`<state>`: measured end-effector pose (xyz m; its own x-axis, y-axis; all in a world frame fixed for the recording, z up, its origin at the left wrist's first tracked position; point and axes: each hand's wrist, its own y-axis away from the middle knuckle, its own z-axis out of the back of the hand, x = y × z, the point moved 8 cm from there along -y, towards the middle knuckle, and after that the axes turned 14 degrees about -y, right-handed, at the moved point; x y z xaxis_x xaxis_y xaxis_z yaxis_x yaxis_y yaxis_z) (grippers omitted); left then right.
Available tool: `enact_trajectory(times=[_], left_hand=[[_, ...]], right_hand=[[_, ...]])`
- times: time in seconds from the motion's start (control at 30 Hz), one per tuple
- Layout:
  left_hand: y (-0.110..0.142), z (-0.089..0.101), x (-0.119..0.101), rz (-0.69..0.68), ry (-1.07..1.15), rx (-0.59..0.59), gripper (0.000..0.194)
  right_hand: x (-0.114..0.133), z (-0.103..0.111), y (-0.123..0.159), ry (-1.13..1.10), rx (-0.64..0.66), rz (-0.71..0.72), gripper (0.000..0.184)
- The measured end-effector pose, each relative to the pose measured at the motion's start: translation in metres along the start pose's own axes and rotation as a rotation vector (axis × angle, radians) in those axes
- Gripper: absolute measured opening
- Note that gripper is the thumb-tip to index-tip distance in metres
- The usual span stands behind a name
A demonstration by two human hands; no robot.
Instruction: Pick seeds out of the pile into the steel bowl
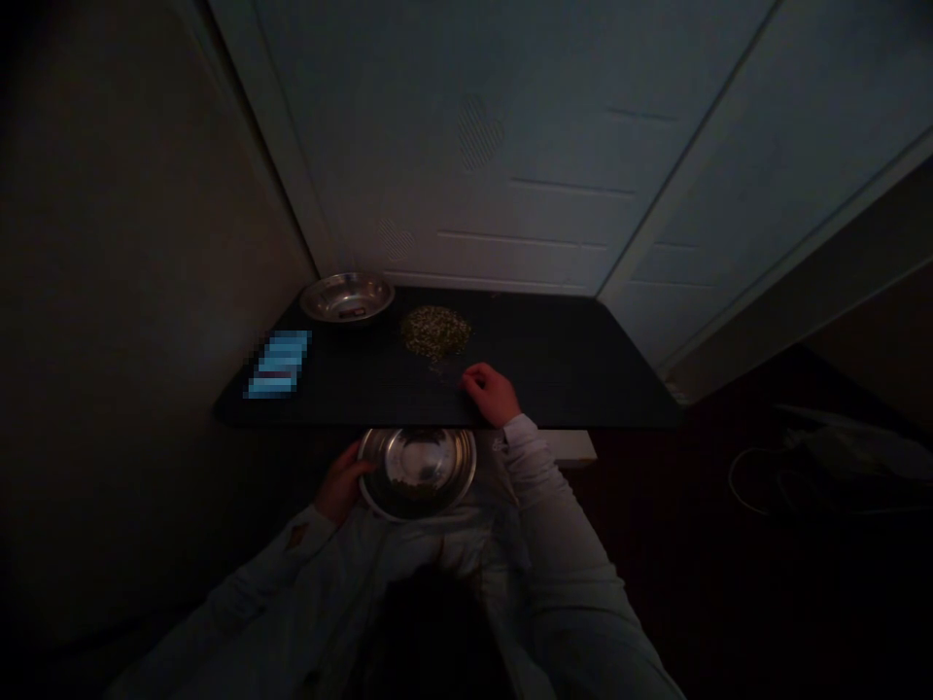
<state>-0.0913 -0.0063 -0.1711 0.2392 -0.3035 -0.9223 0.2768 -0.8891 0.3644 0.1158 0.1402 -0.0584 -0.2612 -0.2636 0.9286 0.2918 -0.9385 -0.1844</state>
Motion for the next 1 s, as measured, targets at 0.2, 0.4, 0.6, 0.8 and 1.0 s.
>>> enact_trajectory(times=[0.2, 0.4, 0.6, 0.8, 1.0], left_hand=[[-0.001, 0.000, -0.001, 0.000, -0.006, -0.005, 0.043], [0.000, -0.001, 0.000, 0.006, 0.000, -0.001, 0.045], [0.000, -0.001, 0.001, 0.005, 0.006, 0.007, 0.044], [0.000, -0.001, 0.000, 0.001, -0.001, 0.009, 0.043], [0.002, -0.001, -0.003, -0.003, -0.007, -0.002, 0.043]], right_hand=[[0.002, -0.006, 0.002, 0.041, 0.045, -0.019, 0.015], [0.006, -0.014, 0.007, 0.088, 0.102, -0.002, 0.015], [0.010, -0.015, 0.009, 0.137, 0.121, 0.006, 0.017], [0.010, -0.018, 0.009, 0.166, 0.170, 0.030, 0.021], [0.011, -0.021, 0.009, 0.151, 0.216, 0.055, 0.023]])
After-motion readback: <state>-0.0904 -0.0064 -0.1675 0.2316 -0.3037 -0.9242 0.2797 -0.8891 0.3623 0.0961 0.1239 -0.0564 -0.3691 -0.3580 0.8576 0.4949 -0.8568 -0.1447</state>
